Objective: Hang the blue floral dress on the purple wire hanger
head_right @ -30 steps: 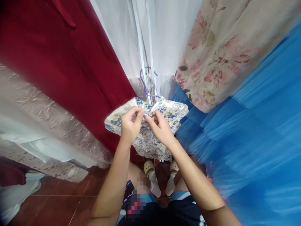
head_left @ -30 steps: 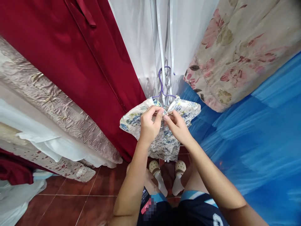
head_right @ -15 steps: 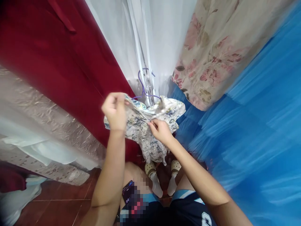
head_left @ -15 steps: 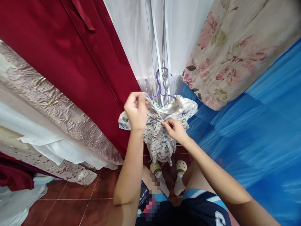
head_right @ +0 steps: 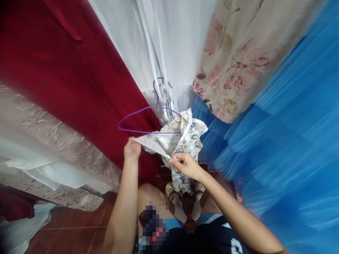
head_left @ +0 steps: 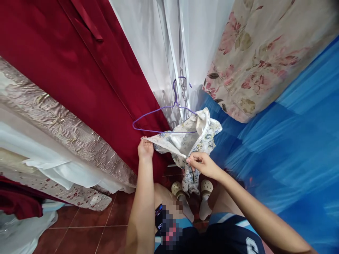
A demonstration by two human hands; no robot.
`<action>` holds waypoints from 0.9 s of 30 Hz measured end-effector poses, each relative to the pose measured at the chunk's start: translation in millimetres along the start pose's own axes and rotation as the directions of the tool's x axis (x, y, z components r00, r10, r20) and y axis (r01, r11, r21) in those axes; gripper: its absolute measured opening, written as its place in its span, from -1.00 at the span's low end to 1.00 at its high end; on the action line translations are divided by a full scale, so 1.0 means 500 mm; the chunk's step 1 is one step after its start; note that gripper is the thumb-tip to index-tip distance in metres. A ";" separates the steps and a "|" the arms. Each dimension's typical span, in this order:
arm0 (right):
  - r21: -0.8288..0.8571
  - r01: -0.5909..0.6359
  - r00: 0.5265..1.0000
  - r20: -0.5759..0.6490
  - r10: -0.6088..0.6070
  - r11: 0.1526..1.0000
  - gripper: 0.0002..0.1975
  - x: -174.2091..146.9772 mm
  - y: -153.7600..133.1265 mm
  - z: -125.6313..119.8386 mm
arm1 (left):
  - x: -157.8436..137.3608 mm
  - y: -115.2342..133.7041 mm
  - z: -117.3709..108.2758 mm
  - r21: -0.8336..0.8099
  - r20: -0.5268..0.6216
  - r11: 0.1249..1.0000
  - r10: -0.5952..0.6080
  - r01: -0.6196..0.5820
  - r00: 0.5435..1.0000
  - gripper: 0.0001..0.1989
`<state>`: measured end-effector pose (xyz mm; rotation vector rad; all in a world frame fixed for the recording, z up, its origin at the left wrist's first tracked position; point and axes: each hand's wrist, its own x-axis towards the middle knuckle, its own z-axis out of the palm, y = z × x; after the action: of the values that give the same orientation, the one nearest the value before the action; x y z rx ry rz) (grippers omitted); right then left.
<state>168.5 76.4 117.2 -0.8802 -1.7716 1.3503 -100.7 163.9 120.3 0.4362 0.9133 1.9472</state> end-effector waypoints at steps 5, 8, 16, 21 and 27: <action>-0.003 -0.097 0.995 0.024 0.097 0.995 -0.56 -0.045 0.073 0.001 | -0.082 -0.072 -0.008 0.009 -0.011 0.990 -0.143 0.143 0.990 -0.82; -0.154 -0.176 0.984 -0.001 0.178 0.972 -0.60 -0.077 0.117 -0.013 | -0.163 -0.093 0.000 0.031 0.062 0.982 -0.189 0.188 0.980 -0.84; -0.057 -0.093 0.972 0.210 0.103 0.994 -0.44 -0.134 0.062 -0.031 | -0.389 -0.069 0.063 0.562 0.716 0.739 -0.209 -0.371 0.666 -0.84; 0.214 -0.210 0.938 0.320 0.135 0.954 -0.51 -0.142 0.040 -0.001 | -0.387 -0.077 0.069 0.633 0.746 0.590 -0.289 -0.502 0.601 -0.80; 0.383 -0.317 0.905 0.395 0.157 0.868 -0.66 -0.146 0.011 -0.062 | -0.404 -0.105 -0.044 0.720 0.654 0.681 -0.602 -0.132 0.459 -0.59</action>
<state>232.1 29.8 106.8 -0.6460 -1.5322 2.0854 21.7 -1.0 78.5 1.4910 0.8768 0.7314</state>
